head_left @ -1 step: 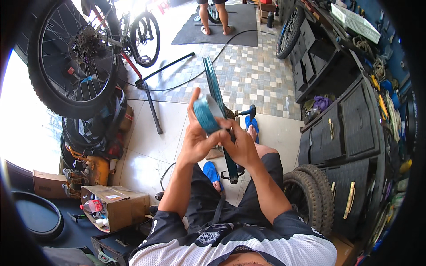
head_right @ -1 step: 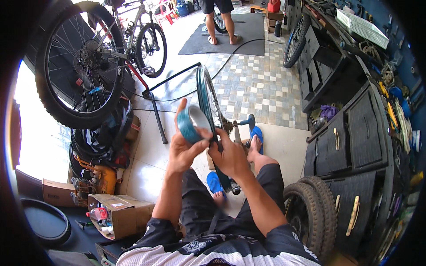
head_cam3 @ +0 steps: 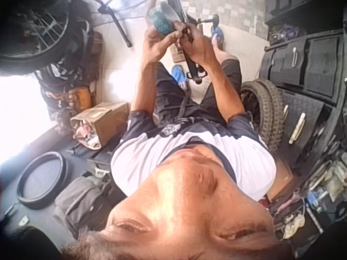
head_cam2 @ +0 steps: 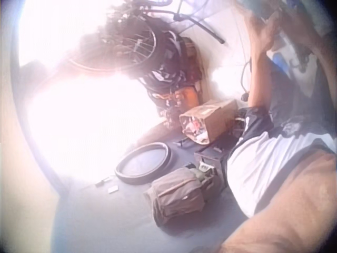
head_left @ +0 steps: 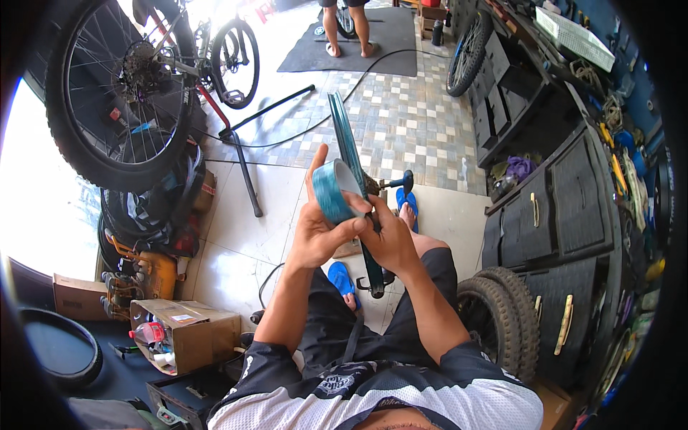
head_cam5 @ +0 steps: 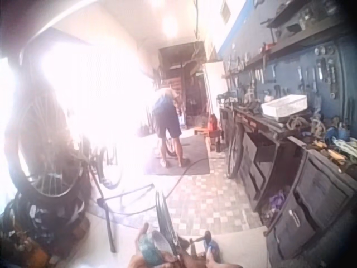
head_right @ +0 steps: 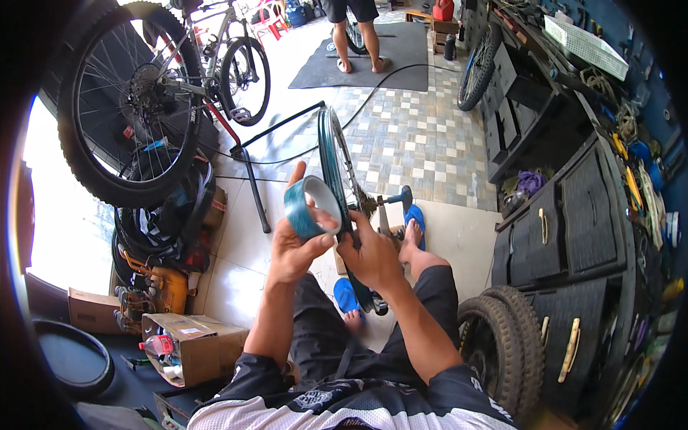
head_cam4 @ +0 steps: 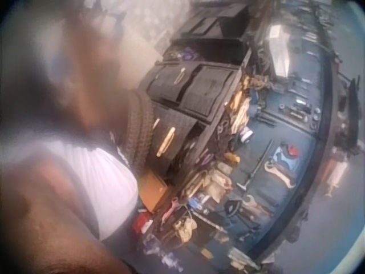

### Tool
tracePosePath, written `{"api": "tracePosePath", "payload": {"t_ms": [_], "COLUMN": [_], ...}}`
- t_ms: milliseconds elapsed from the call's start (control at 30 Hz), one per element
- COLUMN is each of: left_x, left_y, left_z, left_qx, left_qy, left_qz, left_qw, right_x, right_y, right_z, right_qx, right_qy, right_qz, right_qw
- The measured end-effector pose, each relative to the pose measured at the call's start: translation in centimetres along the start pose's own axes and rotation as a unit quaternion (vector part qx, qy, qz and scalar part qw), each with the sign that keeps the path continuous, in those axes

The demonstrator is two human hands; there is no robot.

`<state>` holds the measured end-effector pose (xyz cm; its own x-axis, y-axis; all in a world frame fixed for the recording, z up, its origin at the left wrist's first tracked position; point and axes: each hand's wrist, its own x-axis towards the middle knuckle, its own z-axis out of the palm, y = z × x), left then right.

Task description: The person wraps a green rim tape around a bicycle wheel rim, smoothing it as they go. They then use a cloth to wipe the rim surface after the tape is applied.

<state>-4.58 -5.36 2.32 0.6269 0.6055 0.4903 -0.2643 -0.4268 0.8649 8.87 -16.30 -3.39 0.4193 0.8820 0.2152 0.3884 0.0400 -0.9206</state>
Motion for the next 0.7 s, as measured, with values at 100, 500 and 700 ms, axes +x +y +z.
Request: {"api": "tracePosePath", "payload": {"t_ms": [100,500,700], "left_x": [1.2,12.8,17.6], "left_y": [1.5,-1.0,-1.6], "left_z": [-0.2,-2.9,-3.9], "left_qx": [-0.117,-0.097,-0.202], "left_qy": [-0.017,-0.001,0.037], "left_qz": [-0.046,-0.134,-0.218], "left_qw": [0.992,0.986,0.954], "right_x": [-0.7,-1.3,-2.0], "right_y": [0.8,1.8,1.8], "right_z": [0.5,1.4,1.4], "right_qx": [0.009,0.005,-0.003], "right_qy": [0.007,0.029,0.039], "right_qz": [-0.014,-0.034,-0.046], "right_qw": [1.0,0.999,0.998]}}
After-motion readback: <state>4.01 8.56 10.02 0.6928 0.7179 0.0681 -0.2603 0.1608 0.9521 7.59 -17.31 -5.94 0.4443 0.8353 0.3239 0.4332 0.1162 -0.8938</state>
